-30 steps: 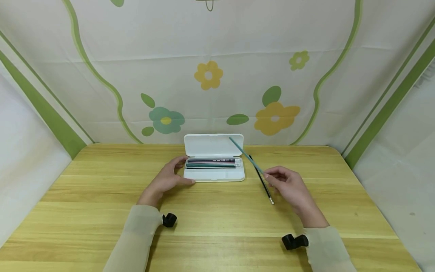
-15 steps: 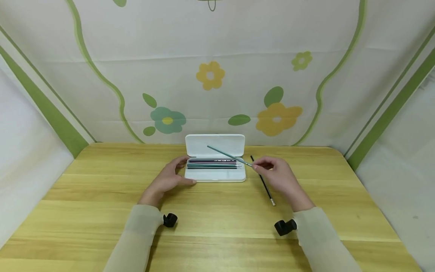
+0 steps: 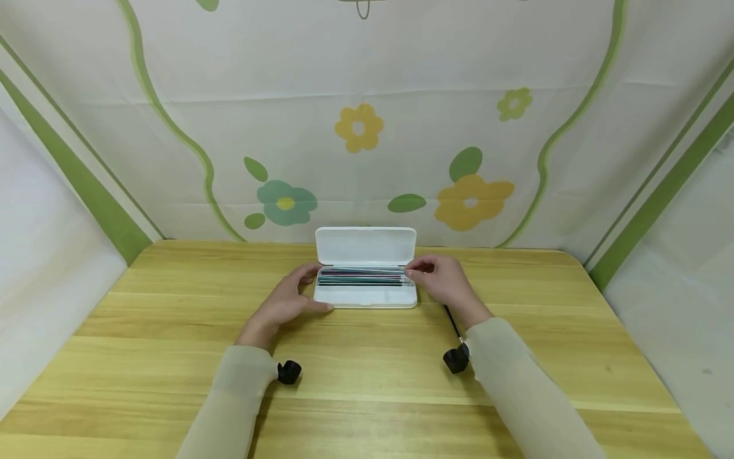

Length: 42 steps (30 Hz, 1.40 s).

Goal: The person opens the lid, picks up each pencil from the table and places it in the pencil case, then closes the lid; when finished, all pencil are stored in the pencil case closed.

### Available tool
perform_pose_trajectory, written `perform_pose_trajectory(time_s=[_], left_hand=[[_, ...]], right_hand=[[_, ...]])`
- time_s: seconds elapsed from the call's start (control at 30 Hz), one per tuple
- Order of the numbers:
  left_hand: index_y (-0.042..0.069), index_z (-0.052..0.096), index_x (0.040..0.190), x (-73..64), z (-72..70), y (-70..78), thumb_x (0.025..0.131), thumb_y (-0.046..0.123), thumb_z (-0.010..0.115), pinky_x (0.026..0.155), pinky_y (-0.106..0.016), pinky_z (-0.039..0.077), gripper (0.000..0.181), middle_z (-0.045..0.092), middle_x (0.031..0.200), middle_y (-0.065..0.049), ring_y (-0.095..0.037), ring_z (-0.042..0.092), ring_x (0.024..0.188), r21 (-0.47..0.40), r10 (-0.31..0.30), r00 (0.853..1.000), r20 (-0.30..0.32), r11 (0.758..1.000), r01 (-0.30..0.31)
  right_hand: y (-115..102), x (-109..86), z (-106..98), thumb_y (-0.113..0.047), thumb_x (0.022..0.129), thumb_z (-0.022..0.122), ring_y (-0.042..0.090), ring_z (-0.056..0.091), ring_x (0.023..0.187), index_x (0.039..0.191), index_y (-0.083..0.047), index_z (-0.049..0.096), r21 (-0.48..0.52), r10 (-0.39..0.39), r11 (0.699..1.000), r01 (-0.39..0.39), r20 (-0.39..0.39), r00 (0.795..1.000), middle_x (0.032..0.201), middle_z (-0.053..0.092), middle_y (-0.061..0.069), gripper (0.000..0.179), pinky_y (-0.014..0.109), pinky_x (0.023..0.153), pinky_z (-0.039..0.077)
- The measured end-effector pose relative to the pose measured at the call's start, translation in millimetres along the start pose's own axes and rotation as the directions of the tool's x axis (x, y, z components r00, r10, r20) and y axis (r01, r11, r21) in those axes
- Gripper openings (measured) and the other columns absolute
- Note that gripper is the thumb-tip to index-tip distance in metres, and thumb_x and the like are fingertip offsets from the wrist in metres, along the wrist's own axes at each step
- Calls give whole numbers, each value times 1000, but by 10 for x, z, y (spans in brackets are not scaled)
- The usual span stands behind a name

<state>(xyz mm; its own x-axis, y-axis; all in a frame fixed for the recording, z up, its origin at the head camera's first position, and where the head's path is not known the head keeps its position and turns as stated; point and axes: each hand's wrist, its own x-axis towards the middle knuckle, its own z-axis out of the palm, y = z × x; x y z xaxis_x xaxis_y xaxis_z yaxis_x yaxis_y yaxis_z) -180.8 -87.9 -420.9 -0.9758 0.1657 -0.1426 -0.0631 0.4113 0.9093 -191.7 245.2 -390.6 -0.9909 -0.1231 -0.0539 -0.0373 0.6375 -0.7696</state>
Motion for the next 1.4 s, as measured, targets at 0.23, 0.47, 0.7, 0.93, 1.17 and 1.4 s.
perform_pose_trajectory(time_s=[0.23,0.47,0.7,0.93,1.17,1.4], left_hand=[[16,54,155,-15,11,2,76,9,95,126,-58,36,89,49,164,-9,-36,44,149,5,4,1000,4,1000,-4],[16,55,155,-13,13,10,75,9,95,126,-59,36,89,49,164,-9,-36,44,149,5,4,1000,0,1000,-4],[16,55,155,1,11,-3,75,10,95,127,-58,36,90,49,164,-10,-36,45,149,10,0,1000,-5,1000,1],[14,55,154,14,6,-9,75,9,96,127,-58,36,89,53,161,-10,-37,46,148,10,9,1000,-13,1000,-9],[14,56,153,13,7,-1,74,9,95,126,-57,36,89,53,160,-10,-36,46,147,7,12,1000,-16,1000,-12],[14,56,154,4,4,5,74,7,95,126,-58,36,89,53,159,-11,-37,46,145,12,9,1000,-18,1000,-9]], right_hand=[[35,146,116,-20,102,76,20,63,95,114,-6,81,-1,-28,1000,28,-8,1000,112,78,14,20,29,81,51],[7,181,151,-23,102,76,24,65,103,115,-8,81,9,3,1000,-3,24,1000,118,77,13,21,31,85,52],[18,226,205,-21,100,78,26,63,100,112,-9,83,-8,15,1000,-15,14,1000,116,77,13,18,31,83,51],[-11,232,283,-18,100,78,27,61,105,108,-10,84,-48,-11,999,11,-3,1000,119,71,14,13,32,84,50],[-18,235,321,-19,101,77,27,58,104,108,-13,85,-84,9,996,-11,-26,1000,119,67,12,13,34,84,48],[-4,242,320,-23,101,77,28,59,104,112,-14,85,-91,7,996,-10,-27,1000,120,66,13,16,35,85,48]])
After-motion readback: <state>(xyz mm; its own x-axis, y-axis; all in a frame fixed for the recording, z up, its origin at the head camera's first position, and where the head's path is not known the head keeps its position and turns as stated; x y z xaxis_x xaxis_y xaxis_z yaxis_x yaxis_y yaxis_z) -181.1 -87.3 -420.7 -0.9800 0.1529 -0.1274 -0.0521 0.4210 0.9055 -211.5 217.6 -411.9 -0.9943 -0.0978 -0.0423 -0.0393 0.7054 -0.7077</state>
